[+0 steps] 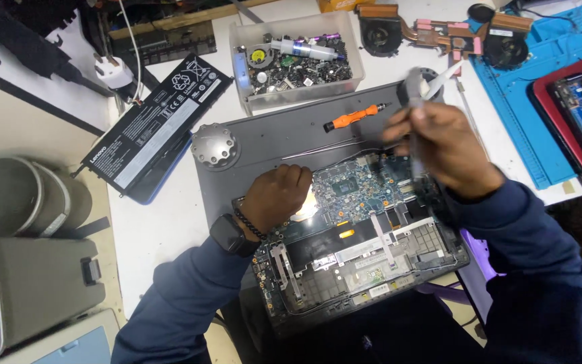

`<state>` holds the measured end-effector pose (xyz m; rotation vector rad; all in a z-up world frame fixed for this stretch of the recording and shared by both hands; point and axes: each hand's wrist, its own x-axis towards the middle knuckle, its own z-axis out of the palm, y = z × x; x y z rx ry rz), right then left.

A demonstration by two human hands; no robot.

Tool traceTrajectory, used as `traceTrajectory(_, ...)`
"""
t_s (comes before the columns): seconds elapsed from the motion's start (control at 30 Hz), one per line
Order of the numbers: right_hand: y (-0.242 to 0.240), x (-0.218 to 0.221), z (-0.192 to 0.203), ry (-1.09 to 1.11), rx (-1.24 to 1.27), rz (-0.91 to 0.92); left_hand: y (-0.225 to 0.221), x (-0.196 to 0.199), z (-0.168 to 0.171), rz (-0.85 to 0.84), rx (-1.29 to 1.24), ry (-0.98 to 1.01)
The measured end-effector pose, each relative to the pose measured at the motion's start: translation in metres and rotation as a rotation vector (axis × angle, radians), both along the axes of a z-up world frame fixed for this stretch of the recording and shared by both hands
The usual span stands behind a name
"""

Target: The person works on a disassembled laptop with its motherboard exposed on a repair mat. They use a flat spudger-like tool to pry and adjust components along the board's edge, reposition the board, and later hold a screwdriver while working near the board's side.

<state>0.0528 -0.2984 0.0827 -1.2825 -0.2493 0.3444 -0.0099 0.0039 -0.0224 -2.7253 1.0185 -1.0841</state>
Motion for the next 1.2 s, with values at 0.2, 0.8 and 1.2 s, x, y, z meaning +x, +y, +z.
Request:
traceTrajectory(0.2,0.08,0.012,-0.017,-0.343,-0.13,0.112,-0.002,-0.002,0.0,0.051,-0.005,-0.085)
traceTrajectory(0.8,0.087,0.016,-0.054,-0.27,-0.354,0.011,-0.001,0.001,0.017,0.043,-0.102,0.029)
traceTrajectory(1.2,0.087,0.013,-0.057,-0.362,-0.366,0.016,-0.001,-0.001,0.016,0.047,-0.082,0.04)
